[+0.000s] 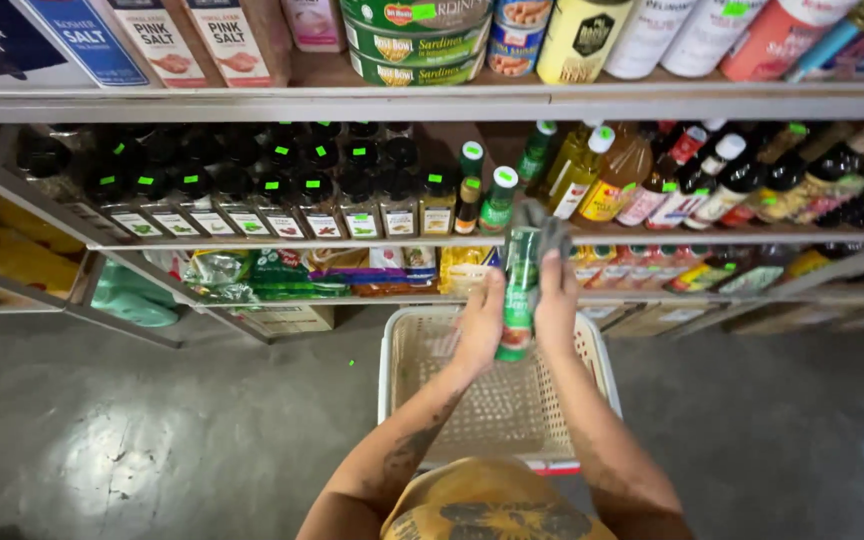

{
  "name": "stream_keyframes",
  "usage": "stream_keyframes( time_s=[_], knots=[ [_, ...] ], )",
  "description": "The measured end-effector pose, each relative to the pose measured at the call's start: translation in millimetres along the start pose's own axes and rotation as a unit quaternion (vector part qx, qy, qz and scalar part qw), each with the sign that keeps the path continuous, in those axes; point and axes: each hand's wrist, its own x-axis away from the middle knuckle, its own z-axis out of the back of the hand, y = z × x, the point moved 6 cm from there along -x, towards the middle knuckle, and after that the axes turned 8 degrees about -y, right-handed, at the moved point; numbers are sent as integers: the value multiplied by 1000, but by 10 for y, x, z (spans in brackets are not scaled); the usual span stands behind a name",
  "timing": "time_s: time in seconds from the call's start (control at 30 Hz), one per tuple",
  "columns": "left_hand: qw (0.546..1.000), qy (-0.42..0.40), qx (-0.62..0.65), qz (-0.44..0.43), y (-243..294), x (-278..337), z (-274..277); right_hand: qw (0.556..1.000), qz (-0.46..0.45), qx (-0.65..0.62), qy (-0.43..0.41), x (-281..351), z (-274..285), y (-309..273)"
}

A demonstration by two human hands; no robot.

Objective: The recorder uses a cloth to wipe down various bottles and jars of grocery items on store shelves and places some into a shopping basket.

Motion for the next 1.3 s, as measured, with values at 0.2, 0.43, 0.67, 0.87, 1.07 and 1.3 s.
stream_keyframes(
  time_s=[0.2, 0.43, 0.67, 0.87, 1.07, 1.3],
  knots=[
    [936, -7, 305, -177, -376, -763, 246, 980, 153, 117, -42, 737, -289, -187],
    [969, -72, 208, -115, -365, -69, -2, 996, -82, 19, 12, 287, -22, -121],
    [945, -23, 149, -291, 249, 177, 149, 907, -264, -326, 46, 1159, -59, 777],
    [894, -69, 220, -385, 429, 465, -516, 999, 38, 8, -22, 800, 825, 169],
    [905, -110, 407, -56, 483, 899, -1248, 950, 243, 68, -182, 720, 1348, -369],
    [910, -50, 399, -99, 18, 508, -1854, 969, -244, 9, -35, 598, 1940, 798]
  ],
)
